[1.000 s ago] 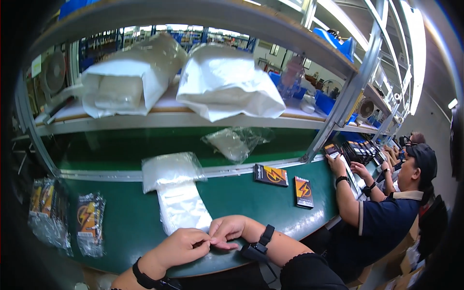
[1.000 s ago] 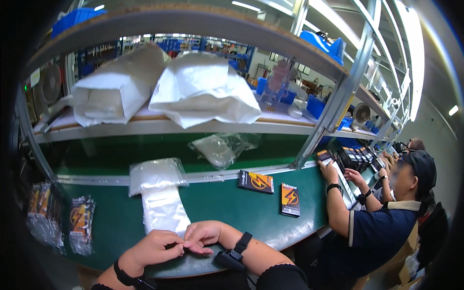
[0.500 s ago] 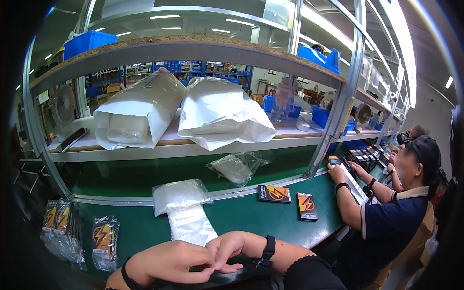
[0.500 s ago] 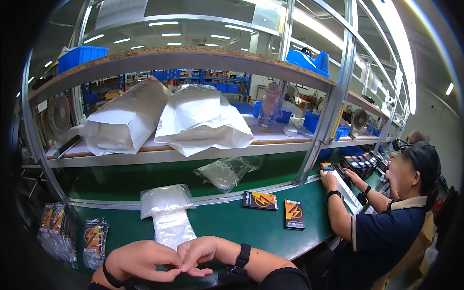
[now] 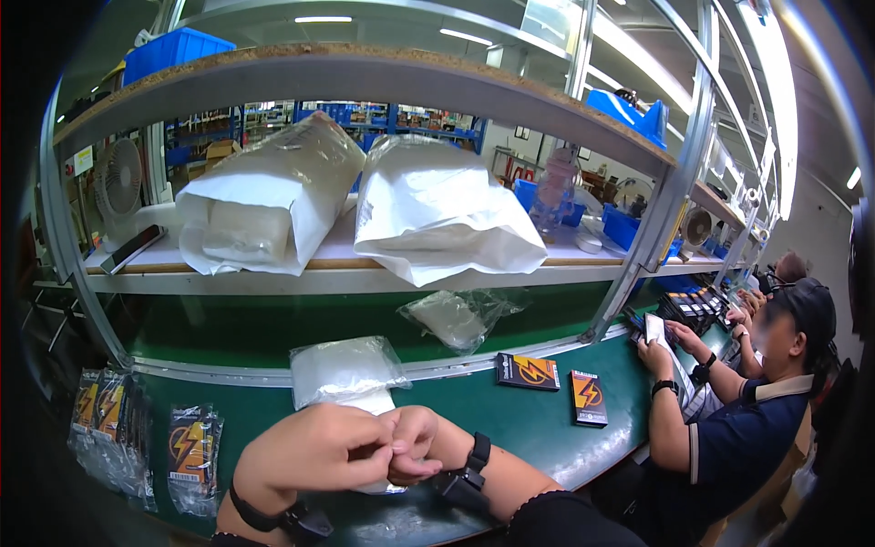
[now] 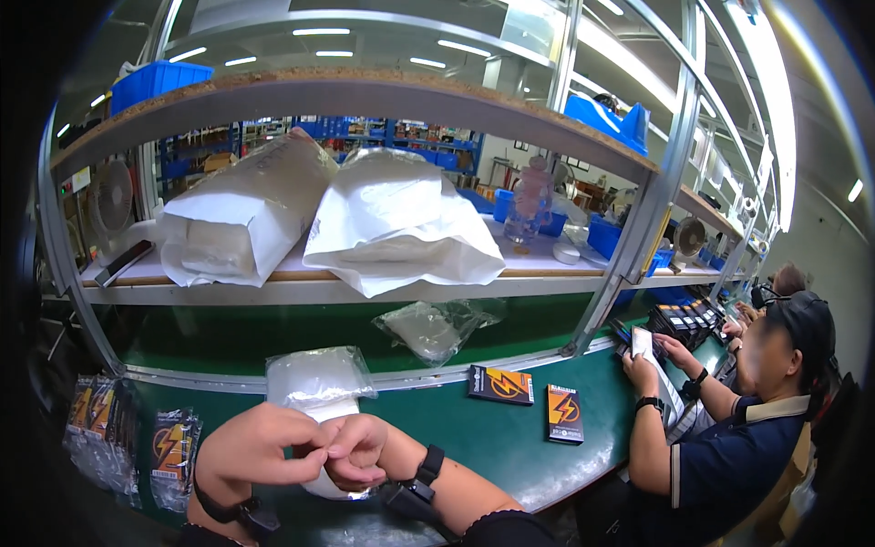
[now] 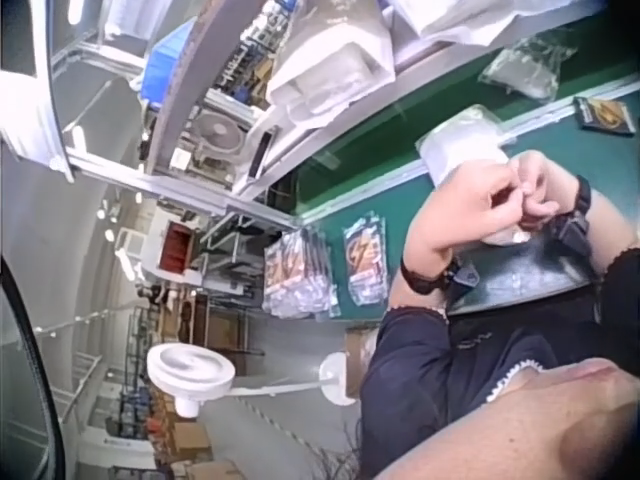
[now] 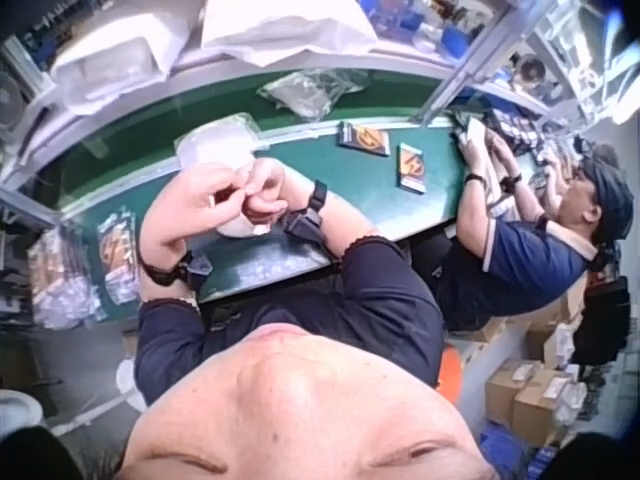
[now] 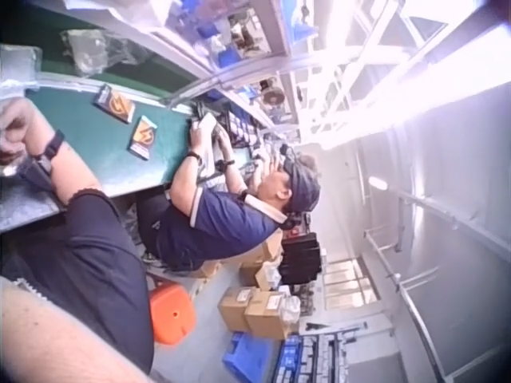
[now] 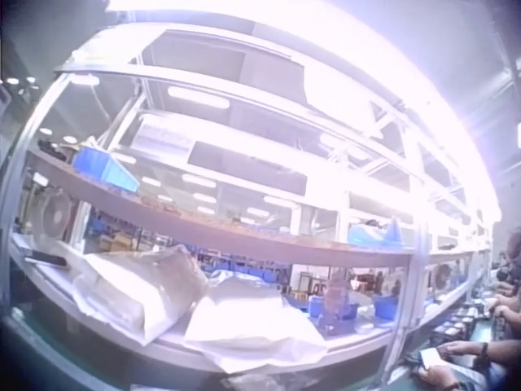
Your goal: The recorder is packaging small boxed items (Stellar Cell brand) into plastic bags on an assembly line.
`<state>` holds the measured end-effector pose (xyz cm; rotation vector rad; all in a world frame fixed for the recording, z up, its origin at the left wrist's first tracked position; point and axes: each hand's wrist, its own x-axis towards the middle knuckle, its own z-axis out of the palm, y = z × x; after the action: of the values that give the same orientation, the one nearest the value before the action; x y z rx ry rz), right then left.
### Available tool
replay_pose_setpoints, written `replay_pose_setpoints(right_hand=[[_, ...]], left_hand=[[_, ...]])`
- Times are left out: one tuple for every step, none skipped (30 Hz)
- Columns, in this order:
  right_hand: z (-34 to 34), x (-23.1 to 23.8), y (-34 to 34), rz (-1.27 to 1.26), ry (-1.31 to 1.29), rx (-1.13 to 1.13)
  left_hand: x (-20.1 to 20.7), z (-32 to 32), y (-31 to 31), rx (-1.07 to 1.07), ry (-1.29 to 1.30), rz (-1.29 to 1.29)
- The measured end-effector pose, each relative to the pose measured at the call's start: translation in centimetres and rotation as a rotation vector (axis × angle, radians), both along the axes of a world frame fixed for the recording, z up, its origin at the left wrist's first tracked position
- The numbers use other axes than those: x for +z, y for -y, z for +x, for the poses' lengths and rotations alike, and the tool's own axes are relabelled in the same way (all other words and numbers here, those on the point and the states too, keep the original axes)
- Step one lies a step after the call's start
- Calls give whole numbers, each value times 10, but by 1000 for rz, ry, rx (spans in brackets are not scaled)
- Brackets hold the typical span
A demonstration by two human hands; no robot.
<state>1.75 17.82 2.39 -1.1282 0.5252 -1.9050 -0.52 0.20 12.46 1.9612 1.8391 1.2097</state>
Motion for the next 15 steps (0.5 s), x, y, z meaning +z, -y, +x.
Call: replay_pose_setpoints(right_hand=[[-5, -9, -5, 14, 28, -5], [-9, -17, -8, 27, 55, -8], [-12, -22, -11, 43, 113, -43], [-11, -24, -15, 138, 217, -120], [-14, -28, -20, 101, 202, -126], [-16, -33, -25, 64, 186, -132], [-17, -35, -32, 99, 239, -174], [-21, -39, -35, 82, 191, -145], [-23, -37, -34, 52, 167, -112], [-23, -35, -32, 22, 141, -80], [-24, -34, -30, 18, 145, -80], [-25, -34, -29, 6, 131, -72], [-24, -34, -28, -5, 118, -63], [-24, -34, -28, -12, 121, -64], [-23, -35, -29, -14, 133, -78]], left_hand=[[-9, -14, -5, -53, 71, -69], [-19, -28, -10, -106, 142, -138], [-31, -40, -13, -102, 290, -215], [-36, -48, -14, -73, 530, -357], [-40, -55, -21, -55, 617, -381], [-45, -58, -26, -35, 703, -406], [-47, -59, -28, -46, 716, -416], [-49, -58, -31, -14, 711, -368], [-49, -56, -34, 26, 696, -314], [-49, -54, -34, 22, 698, -318], [-50, -52, -32, 43, 619, -257], [-50, -50, -31, 63, 538, -197], [-50, -47, -32, 64, 541, -202], [-50, -46, -33, 94, 504, -153], [-51, -45, -34, 125, 468, -104]])
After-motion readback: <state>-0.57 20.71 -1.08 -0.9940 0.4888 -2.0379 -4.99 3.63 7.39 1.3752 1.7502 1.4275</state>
